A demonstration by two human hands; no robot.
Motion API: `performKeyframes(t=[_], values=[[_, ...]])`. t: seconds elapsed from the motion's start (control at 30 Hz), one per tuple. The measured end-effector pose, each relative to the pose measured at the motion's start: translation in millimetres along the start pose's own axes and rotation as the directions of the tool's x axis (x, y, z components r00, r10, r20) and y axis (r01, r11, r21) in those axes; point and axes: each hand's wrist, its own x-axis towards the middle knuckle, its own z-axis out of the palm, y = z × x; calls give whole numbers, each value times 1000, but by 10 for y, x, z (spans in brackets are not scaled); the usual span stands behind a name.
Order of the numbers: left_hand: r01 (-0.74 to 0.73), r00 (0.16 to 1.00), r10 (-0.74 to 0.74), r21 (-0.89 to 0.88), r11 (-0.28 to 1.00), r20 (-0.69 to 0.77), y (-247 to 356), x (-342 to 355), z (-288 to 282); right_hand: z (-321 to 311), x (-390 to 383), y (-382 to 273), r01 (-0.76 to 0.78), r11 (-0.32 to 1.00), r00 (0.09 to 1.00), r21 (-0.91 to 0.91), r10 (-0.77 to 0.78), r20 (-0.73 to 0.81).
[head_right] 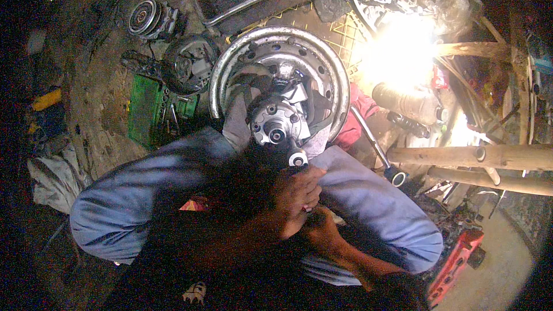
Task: The person sits on the floor in a workshop and uses a ratchet wrench to tighten bolts on a wheel hub assembly resting on a metal basin. The person repeatedly rotates the hub and applies torque to the fasteners throughout the clip.
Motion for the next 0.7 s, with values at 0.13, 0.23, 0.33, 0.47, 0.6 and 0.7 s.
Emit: performKeyframes(t=[0.13,0.23,0.33,0.47,0.6,0.7], values=[[-24,999,25,21,999,-31,-16,40,67,-26,-2,209,27,1000,992,-17,-29,-122],[-57,998,57,-6,998,27,-50,90,38,-38,-34,264,93,995,968,36,-82,-236],[-94,986,109,-119,988,127,-132,149,-8,-227,37,137,14,997,999,-81,-17,-36],[-98,986,113,-123,988,125,-113,131,73,-380,158,462,30,996,989,-81,-18,150],[-136,986,138,-22,990,99,-12,25,139,-213,66,495,200,974,958,-107,-217,-187],[-224,971,225,-23,974,84,-124,128,-81,-93,110,368,80,969,995,235,-64,-75]])
